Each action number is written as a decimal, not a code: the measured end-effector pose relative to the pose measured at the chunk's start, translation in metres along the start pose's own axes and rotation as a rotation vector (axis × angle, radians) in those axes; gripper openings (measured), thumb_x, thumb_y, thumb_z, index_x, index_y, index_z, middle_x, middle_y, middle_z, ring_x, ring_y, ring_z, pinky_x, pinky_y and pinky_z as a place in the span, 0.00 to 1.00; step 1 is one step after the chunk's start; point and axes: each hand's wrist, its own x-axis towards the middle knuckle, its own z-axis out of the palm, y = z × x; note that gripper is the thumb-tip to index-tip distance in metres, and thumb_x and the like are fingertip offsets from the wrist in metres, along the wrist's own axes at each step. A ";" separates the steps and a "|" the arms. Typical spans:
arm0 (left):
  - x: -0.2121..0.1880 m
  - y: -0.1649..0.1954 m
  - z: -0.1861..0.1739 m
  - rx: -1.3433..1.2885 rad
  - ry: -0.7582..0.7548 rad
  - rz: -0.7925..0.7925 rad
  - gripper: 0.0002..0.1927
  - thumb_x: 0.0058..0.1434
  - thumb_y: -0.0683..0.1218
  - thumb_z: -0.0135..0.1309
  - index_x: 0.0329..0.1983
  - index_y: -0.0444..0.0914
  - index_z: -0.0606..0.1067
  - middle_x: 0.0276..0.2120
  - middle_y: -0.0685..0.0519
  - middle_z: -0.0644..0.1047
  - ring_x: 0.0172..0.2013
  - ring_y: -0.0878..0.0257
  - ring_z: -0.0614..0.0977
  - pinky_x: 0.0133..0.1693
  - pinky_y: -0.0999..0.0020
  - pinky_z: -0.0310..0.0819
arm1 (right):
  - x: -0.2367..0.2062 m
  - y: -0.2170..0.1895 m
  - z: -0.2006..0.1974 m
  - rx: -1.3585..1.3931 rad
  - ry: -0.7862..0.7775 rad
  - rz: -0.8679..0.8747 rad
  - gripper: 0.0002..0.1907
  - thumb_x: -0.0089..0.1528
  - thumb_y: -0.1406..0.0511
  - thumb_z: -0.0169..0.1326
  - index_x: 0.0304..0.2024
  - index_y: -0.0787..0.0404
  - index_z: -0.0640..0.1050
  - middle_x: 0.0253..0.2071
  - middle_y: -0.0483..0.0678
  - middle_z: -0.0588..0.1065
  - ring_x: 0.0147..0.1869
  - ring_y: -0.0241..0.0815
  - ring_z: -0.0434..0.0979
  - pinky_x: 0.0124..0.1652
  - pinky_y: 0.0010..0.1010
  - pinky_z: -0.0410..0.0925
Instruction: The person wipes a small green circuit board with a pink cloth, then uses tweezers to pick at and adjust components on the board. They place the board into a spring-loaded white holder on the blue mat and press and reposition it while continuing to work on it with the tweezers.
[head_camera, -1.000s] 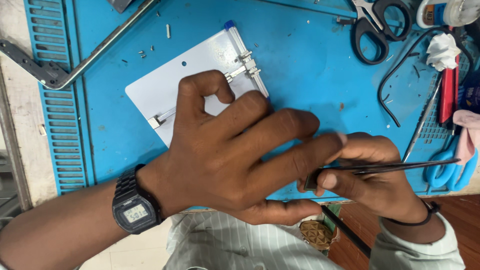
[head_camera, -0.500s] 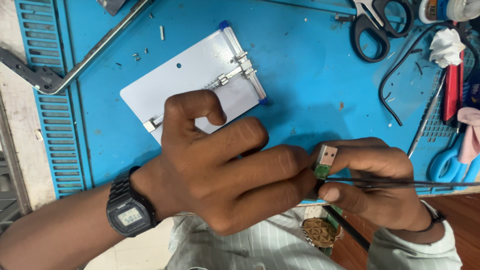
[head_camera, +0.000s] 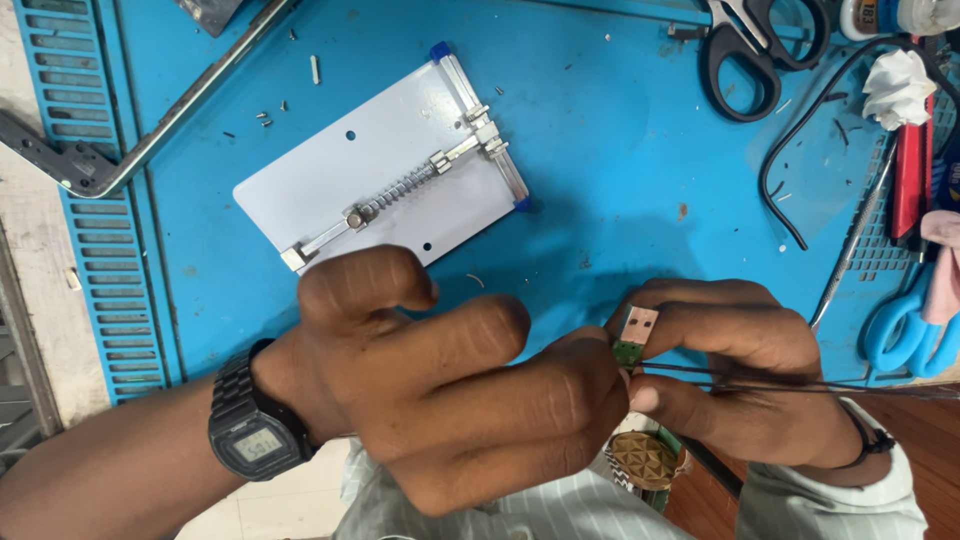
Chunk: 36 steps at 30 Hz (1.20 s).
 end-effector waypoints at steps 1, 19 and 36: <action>-0.001 0.001 0.000 0.006 -0.003 0.004 0.07 0.67 0.41 0.56 0.39 0.49 0.80 0.43 0.71 0.77 0.35 0.75 0.70 0.46 0.65 0.48 | 0.000 0.000 0.000 -0.004 -0.006 0.004 0.09 0.63 0.67 0.62 0.39 0.68 0.78 0.38 0.50 0.79 0.39 0.41 0.81 0.38 0.30 0.72; 0.015 -0.004 -0.002 -0.117 -0.009 -0.131 0.06 0.64 0.46 0.63 0.42 0.52 0.82 0.41 0.70 0.78 0.33 0.72 0.70 0.44 0.63 0.52 | -0.009 -0.021 0.007 -0.036 0.394 -0.162 0.10 0.64 0.64 0.57 0.41 0.62 0.71 0.34 0.51 0.77 0.33 0.39 0.78 0.40 0.38 0.70; 0.012 -0.006 -0.003 -0.124 -0.037 -0.093 0.06 0.65 0.46 0.62 0.44 0.52 0.83 0.42 0.71 0.79 0.34 0.73 0.70 0.45 0.62 0.51 | -0.007 -0.016 -0.003 -0.201 0.228 -0.292 0.11 0.61 0.68 0.60 0.43 0.60 0.72 0.35 0.51 0.78 0.33 0.39 0.80 0.35 0.35 0.71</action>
